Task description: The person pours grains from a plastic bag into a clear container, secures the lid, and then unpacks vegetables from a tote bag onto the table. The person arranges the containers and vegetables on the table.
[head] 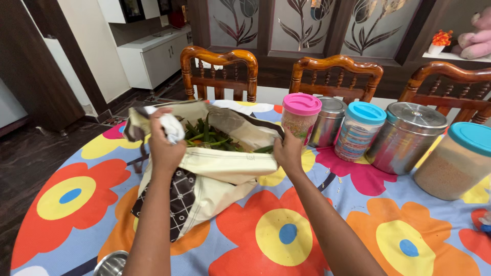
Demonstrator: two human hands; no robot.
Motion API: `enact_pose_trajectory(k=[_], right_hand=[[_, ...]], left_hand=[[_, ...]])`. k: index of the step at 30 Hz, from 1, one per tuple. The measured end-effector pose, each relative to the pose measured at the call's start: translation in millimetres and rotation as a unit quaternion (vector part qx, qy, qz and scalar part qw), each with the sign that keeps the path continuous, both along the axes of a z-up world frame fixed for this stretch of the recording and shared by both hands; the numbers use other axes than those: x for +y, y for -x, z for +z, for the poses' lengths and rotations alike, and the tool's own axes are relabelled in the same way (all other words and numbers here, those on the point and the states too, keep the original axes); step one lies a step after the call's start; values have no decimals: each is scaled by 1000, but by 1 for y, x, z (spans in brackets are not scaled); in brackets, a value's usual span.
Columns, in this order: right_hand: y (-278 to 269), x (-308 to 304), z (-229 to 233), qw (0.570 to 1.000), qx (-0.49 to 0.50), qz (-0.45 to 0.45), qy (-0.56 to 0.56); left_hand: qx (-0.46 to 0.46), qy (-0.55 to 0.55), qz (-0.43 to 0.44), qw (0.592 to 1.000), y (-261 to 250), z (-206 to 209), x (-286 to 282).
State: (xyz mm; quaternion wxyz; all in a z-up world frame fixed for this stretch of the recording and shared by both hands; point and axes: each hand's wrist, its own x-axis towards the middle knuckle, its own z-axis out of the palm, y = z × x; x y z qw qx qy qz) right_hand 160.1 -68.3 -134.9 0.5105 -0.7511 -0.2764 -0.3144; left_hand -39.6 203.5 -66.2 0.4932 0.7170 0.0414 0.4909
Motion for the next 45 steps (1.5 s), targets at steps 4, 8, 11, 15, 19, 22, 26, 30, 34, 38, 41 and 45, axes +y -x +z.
enact_pose_trajectory(k=[4,8,11,15,19,22,26,30,34,38,41,45], right_hand=[[-29,-28,-44,990,59,-15,130],[-34,-39,-67,943,133,-52,300],[-17,-39,-41,918,169,-81,349],[11,-20,20,959,0,-82,272],[36,22,64,974,-130,56,175],[49,55,79,974,-68,166,140],[73,87,89,969,29,85,231],[76,99,98,957,96,46,271],[61,90,91,969,69,19,236],[42,67,78,963,26,-31,268],[40,60,71,958,37,-25,284],[48,53,72,952,31,-28,304]], left_hand=[[74,-49,-61,994,-11,-2,-24],[201,-136,-70,968,-4,1,-51],[213,-183,-69,957,3,6,-67],[251,-273,-46,928,8,10,-80],[277,-364,-35,889,1,9,-94],[295,-400,-19,867,-8,1,-91],[290,-400,-10,870,-25,-17,-81],[331,-404,2,853,-20,-16,-81],[299,-387,-36,872,3,9,-87],[192,-308,-114,925,25,25,-67],[197,-211,-31,957,31,30,-58],[41,-334,148,930,18,33,-50]])
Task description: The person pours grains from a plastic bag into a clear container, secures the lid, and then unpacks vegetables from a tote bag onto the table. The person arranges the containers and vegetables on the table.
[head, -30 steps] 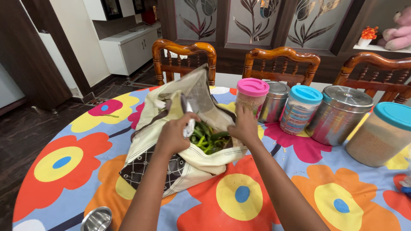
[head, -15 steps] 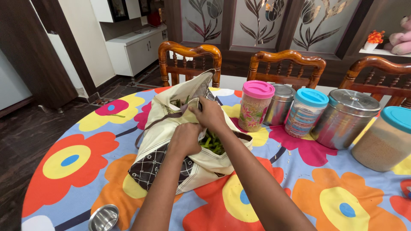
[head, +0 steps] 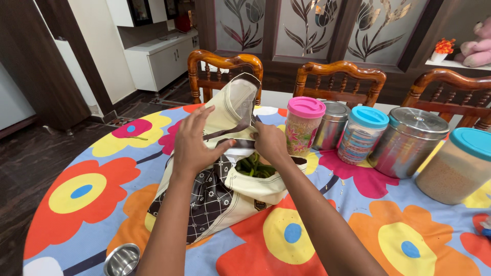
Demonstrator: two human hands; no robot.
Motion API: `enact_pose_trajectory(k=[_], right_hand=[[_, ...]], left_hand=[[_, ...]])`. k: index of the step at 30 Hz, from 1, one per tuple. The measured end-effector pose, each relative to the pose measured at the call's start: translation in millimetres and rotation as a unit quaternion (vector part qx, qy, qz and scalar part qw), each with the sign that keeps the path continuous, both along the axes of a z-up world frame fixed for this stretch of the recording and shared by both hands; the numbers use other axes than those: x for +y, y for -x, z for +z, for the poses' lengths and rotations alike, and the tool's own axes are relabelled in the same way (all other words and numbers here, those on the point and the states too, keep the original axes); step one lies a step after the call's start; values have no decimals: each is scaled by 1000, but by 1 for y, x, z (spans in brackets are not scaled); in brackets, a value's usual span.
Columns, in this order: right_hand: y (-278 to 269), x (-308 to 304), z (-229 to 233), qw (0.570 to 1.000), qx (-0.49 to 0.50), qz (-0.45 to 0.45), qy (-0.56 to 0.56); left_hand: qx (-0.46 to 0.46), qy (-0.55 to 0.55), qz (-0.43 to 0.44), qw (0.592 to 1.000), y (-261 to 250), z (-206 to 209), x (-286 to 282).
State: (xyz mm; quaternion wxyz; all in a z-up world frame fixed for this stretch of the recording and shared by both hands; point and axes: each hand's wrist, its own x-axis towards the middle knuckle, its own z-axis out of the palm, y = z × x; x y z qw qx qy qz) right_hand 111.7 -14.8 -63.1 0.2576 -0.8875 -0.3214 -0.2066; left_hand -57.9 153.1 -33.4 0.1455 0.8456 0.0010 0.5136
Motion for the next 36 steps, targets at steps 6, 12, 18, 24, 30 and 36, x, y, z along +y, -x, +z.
enact_pose_trajectory(k=[6,12,18,24,30,36], right_hand=[[9,-18,12,1000,-16,-6,25],[3,-56,4,1000,-11,-3,16],[-7,-100,-29,998,32,-13,59],[-9,-124,-12,978,114,-38,170],[10,-110,19,987,-38,-42,150],[-23,-68,-9,984,-71,46,158]], left_hand=[[237,64,13,969,-44,-17,-27],[206,6,-2,979,-53,-31,-66],[183,-30,-28,982,-54,-45,-98],[205,-96,-53,973,-66,-73,-120],[197,-91,-51,975,-83,-91,-123],[190,-88,-51,977,-87,-99,-120]])
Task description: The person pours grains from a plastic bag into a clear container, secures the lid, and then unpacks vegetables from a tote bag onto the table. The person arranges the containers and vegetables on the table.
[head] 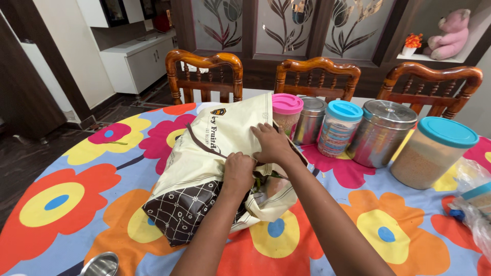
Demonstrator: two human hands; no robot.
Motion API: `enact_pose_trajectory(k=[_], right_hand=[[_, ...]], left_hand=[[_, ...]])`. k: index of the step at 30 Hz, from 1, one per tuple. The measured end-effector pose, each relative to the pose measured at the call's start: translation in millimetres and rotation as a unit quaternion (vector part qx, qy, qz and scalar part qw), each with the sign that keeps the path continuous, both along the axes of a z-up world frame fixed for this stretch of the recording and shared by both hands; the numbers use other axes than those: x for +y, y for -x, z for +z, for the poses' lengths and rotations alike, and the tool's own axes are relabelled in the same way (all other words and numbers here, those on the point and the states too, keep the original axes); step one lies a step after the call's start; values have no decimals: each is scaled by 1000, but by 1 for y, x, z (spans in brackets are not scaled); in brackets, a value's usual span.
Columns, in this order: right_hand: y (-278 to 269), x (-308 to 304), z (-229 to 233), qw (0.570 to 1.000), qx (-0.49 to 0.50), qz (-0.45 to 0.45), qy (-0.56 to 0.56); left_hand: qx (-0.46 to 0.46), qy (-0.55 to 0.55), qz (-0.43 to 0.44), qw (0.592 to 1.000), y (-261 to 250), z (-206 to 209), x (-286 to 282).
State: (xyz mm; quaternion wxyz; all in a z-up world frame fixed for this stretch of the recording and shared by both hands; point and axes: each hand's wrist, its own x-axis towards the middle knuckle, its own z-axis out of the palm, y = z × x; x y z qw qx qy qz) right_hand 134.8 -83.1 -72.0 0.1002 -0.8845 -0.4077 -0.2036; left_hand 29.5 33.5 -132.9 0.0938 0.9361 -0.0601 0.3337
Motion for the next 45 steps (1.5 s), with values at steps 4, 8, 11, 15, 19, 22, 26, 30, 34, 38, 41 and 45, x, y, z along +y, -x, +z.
enact_pose_trajectory(k=[4,8,11,15,19,22,26,30,34,38,41,45], right_hand=[[-6,18,-16,984,109,-106,97],[-10,18,-29,995,95,17,-10],[-2,10,-23,1000,28,13,-4],[6,-3,-1,999,24,-31,26],[10,-17,5,999,-2,-29,15],[12,-28,2,999,-2,-33,19],[13,-39,-10,999,-5,-44,4],[17,-49,-28,998,-41,-49,-19],[17,-68,-42,996,-25,-45,-71],[15,-85,-51,992,-9,-47,-113],[11,-92,-56,990,10,-63,-122],[4,-98,-63,989,29,-74,-121]], left_hand=[[-1,16,5,1000,1,-1,1],[35,19,21,999,16,21,-2],[153,99,18,983,41,60,-3],[141,296,1,945,55,98,21],[-13,153,177,972,47,98,87],[255,230,296,891,48,86,123],[304,332,234,861,43,70,129],[322,344,286,834,31,59,130],[311,339,206,864,7,27,171],[404,434,123,796,13,22,188],[439,452,101,770,29,30,178],[405,508,39,759,45,33,158]])
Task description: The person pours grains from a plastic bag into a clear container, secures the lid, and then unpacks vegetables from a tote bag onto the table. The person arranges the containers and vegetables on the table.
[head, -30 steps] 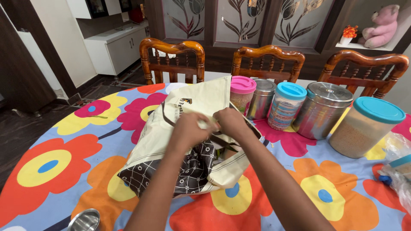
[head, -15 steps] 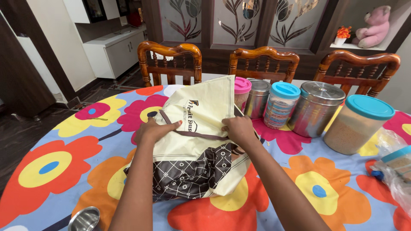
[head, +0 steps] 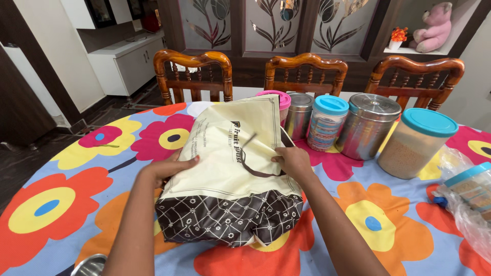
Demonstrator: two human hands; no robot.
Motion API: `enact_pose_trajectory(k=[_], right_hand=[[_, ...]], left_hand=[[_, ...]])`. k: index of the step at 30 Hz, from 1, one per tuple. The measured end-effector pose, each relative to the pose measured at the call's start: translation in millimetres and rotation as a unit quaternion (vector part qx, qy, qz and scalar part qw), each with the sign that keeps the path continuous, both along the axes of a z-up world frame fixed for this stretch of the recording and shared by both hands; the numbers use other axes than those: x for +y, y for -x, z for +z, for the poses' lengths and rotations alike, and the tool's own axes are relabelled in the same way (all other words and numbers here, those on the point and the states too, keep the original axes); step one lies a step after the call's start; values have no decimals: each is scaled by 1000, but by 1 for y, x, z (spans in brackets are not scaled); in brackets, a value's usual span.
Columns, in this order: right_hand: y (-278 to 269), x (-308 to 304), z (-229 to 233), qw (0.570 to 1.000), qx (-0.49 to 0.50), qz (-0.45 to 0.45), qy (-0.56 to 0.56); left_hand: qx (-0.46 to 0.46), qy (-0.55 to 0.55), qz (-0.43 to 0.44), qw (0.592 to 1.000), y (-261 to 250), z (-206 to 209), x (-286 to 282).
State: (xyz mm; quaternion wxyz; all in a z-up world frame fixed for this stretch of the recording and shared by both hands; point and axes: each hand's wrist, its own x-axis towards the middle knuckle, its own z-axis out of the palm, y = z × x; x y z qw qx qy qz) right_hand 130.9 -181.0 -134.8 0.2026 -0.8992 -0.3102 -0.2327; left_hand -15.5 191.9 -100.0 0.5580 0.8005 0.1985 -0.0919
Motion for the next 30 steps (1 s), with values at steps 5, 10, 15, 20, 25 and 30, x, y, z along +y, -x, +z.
enact_pose_trajectory(k=[5,10,15,20,25,30], right_hand=[[-10,-6,-11,1000,19,-22,-3],[-26,-23,-23,996,36,-62,51],[-22,-46,-22,988,70,-71,116],[4,-57,4,991,48,-25,121],[36,-59,46,989,52,131,-39],[106,-53,88,968,107,177,-143]], left_hand=[[-68,-70,62,993,-1,15,-36],[-39,-223,102,969,2,43,-77],[-89,-288,85,950,-8,52,-110],[-133,-342,49,929,-28,53,-145],[-151,-348,38,924,-41,63,-186],[-139,-350,26,926,-38,79,-207]])
